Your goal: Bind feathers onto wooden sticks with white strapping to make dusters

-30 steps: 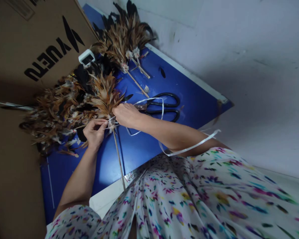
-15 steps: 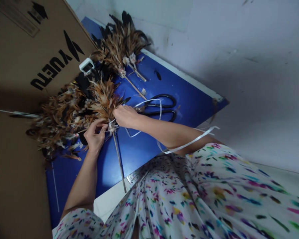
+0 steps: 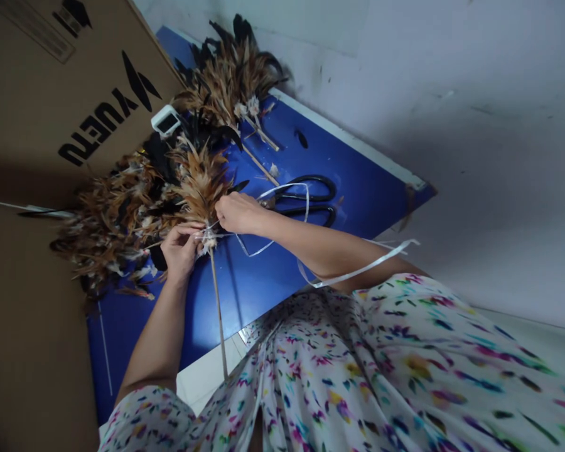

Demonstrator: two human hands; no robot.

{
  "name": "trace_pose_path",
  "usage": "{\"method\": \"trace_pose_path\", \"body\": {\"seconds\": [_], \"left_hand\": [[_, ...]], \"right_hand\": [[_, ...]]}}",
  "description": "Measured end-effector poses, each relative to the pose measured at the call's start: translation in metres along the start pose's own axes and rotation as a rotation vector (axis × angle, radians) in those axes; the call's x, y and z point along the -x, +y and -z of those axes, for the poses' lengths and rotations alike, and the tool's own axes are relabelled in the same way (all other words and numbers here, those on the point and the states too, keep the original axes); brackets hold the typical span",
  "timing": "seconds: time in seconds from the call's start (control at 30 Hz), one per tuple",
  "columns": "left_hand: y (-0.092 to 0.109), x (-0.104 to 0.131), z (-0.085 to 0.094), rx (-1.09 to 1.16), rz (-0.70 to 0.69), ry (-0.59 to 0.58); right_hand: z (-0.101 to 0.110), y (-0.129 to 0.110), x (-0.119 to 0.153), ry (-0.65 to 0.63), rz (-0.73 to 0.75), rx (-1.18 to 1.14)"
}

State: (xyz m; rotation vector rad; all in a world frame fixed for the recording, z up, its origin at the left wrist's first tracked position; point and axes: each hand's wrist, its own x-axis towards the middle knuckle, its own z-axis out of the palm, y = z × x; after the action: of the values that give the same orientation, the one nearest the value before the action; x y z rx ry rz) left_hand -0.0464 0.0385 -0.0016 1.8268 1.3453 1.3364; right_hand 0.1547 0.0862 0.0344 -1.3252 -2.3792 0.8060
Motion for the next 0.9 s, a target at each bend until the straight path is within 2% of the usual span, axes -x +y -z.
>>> {"method": "trace_pose_path", "body": {"seconds": [0.2, 0.37, 0.47, 0.6, 0.7, 0.8, 0.9], "left_hand": [[0.005, 0.000, -0.003, 0.081, 0.051, -0.016], [0.003, 0.002, -0.003, 0.051, 0.142, -0.055], [0.000, 0.003, -0.004, 0.002, 0.127, -0.061], [0.000, 0.003, -0.005, 0.030, 0.129, -0.053], [-0.001, 0.004, -0.004, -0.042, 0.128, -0.064], [0.000, 0.005, -0.002, -0.156, 0.085, -0.081], [0.005, 0.006, -0.002, -0.273, -0.015, -0.069]], "right_hand": [[0.003, 0.000, 0.000, -0.041, 0.009, -0.078], [0.002, 0.002, -0.001, -0.224, 0.012, -0.456], [-0.002, 0.004, -0.003, -0.237, 0.044, -0.564], [-0.007, 0.005, -0.003, -0.212, 0.104, -0.575], [-0.006, 0.004, -0.002, -0.211, 0.103, -0.585], [-0.004, 0.002, 0.000, -0.159, 0.137, -0.462], [0.000, -0.001, 0.002, -0.135, 0.168, -0.330]]}}
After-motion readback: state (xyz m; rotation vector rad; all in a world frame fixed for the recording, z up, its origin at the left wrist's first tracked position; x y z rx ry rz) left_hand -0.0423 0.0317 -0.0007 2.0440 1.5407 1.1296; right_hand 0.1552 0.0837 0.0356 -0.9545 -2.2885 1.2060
